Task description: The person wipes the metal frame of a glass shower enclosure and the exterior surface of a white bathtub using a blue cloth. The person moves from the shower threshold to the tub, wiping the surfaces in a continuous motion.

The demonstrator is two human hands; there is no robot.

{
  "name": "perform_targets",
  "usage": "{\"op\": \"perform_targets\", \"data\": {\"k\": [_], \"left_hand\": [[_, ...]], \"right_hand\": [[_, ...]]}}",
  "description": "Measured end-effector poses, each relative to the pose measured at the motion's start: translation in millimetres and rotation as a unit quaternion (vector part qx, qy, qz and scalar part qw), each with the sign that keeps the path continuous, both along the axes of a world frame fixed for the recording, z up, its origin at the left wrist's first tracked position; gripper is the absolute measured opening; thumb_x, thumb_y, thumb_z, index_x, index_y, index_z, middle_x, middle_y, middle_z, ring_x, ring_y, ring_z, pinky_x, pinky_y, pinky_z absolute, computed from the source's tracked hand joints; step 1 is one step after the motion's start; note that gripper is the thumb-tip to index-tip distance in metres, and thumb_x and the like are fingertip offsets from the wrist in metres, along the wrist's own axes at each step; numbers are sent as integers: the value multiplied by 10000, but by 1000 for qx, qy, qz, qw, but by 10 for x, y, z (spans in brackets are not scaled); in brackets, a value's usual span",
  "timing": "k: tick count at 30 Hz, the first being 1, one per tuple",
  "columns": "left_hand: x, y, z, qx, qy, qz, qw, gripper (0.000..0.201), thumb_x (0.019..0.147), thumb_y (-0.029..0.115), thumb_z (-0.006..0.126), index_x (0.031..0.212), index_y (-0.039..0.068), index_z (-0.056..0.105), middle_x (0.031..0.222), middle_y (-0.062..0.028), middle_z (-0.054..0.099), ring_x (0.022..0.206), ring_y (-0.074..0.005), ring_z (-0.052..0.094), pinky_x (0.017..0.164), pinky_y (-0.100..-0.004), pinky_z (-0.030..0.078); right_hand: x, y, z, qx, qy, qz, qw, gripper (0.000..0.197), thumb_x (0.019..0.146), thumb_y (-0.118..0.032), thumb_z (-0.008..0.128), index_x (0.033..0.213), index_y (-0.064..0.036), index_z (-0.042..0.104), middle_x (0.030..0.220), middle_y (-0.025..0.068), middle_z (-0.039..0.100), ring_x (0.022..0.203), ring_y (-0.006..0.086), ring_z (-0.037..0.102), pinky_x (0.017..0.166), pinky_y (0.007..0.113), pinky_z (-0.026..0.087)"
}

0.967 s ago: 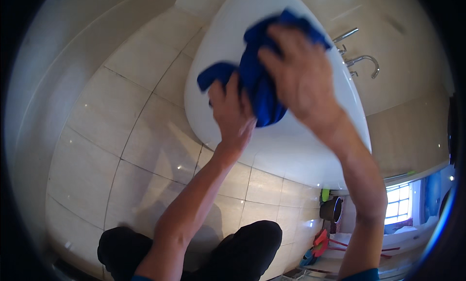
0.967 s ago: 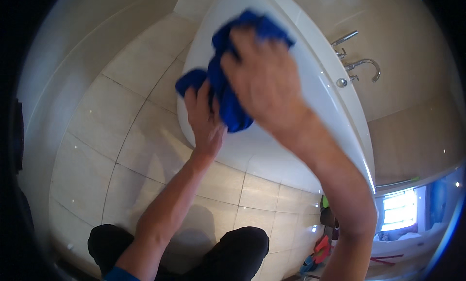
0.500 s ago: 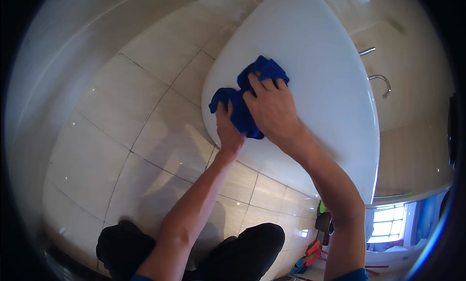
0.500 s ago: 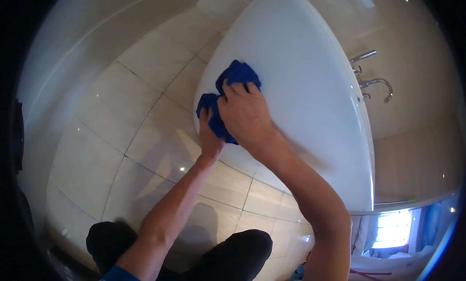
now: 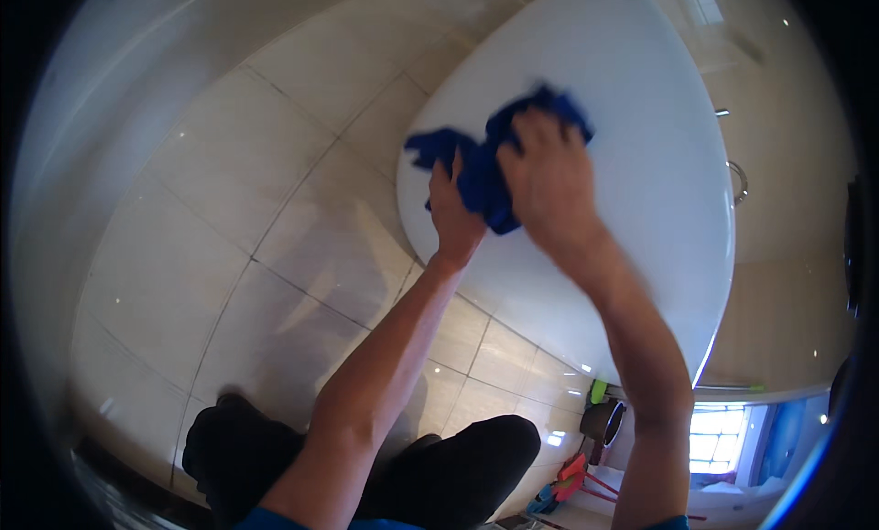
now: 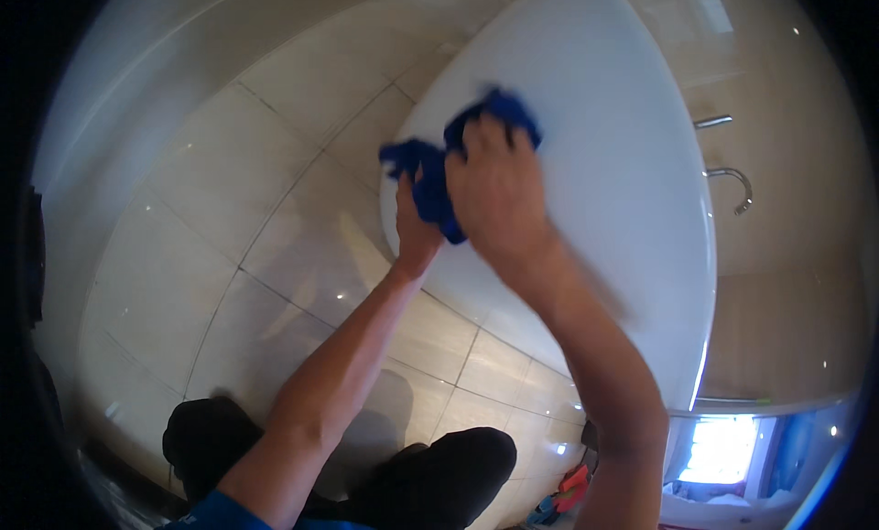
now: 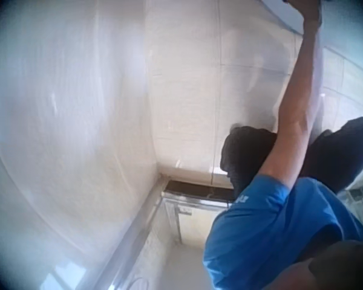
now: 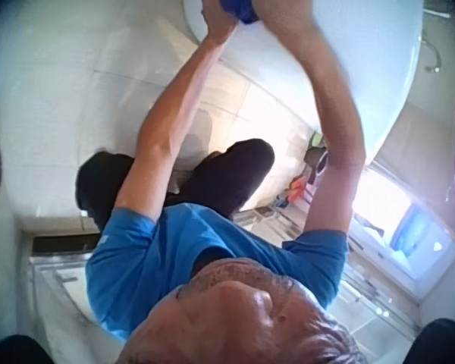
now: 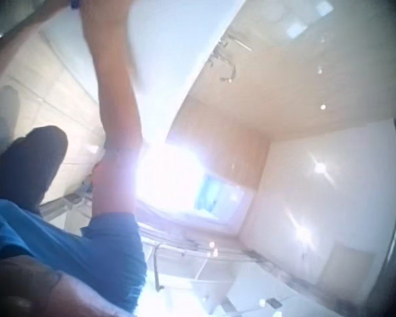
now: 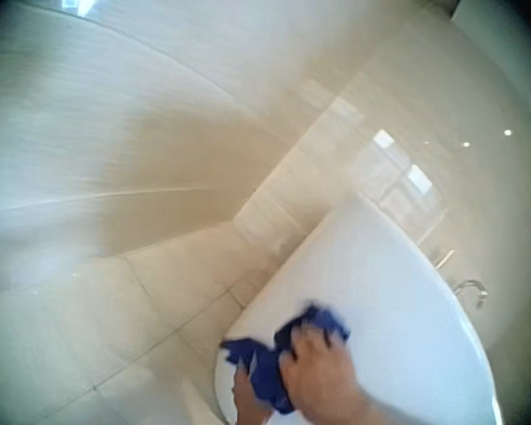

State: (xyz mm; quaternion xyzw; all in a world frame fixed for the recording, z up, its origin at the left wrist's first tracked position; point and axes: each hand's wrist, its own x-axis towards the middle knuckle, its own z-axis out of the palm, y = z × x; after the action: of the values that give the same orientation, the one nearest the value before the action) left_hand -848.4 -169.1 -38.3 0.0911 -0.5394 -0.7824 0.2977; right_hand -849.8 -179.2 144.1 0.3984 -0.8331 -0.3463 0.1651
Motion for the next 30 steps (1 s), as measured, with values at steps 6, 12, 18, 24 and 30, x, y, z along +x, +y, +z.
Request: {"op": "perform_targets", "data": {"k": [6,12,18,24,30], "left_hand": [[238,1,-330,-106,-59,-66,990,630,768,171,654,1311,-51,424,1174,-334,460,1066,-487,463,940,-478,382],[-154,-301,353,-146,-34,31,988,539,848,273,586,1287,-21,478,1147,-332,478,1022,-484,487,896,-491,406],[-161,-114,-165,-99,-64,-21,993,382,873,234,554,1170,-6,543,1004,-297,523,875,-461,518,768,-482,428],[-65,-261,307,-147,-23,-39,988,371,846,187,576,1151,-23,554,1050,-322,508,946,-456,513,819,-472,423],[93,-320,1440,-206,103,14,973,487,844,180,573,1271,-42,498,1225,-349,428,1123,-461,457,994,-473,364]], "right_hand": [[305,223,-231,-8,-64,-60,996,149,765,-122,562,847,-48,663,1153,156,583,1087,266,538,923,394,384],[-91,-109,496,-68,102,43,992,166,730,-78,590,872,-60,673,1107,150,599,1099,310,511,933,420,366],[-55,-59,242,-31,6,-26,999,130,747,-100,577,826,-65,674,1066,156,592,1105,283,511,913,383,379],[66,16,512,-35,36,-14,999,140,725,-90,603,843,-63,674,1114,142,593,1115,277,507,924,399,373],[230,53,1422,-161,131,-33,978,268,724,11,595,966,-79,666,1060,136,603,1017,321,551,848,417,435]]}}
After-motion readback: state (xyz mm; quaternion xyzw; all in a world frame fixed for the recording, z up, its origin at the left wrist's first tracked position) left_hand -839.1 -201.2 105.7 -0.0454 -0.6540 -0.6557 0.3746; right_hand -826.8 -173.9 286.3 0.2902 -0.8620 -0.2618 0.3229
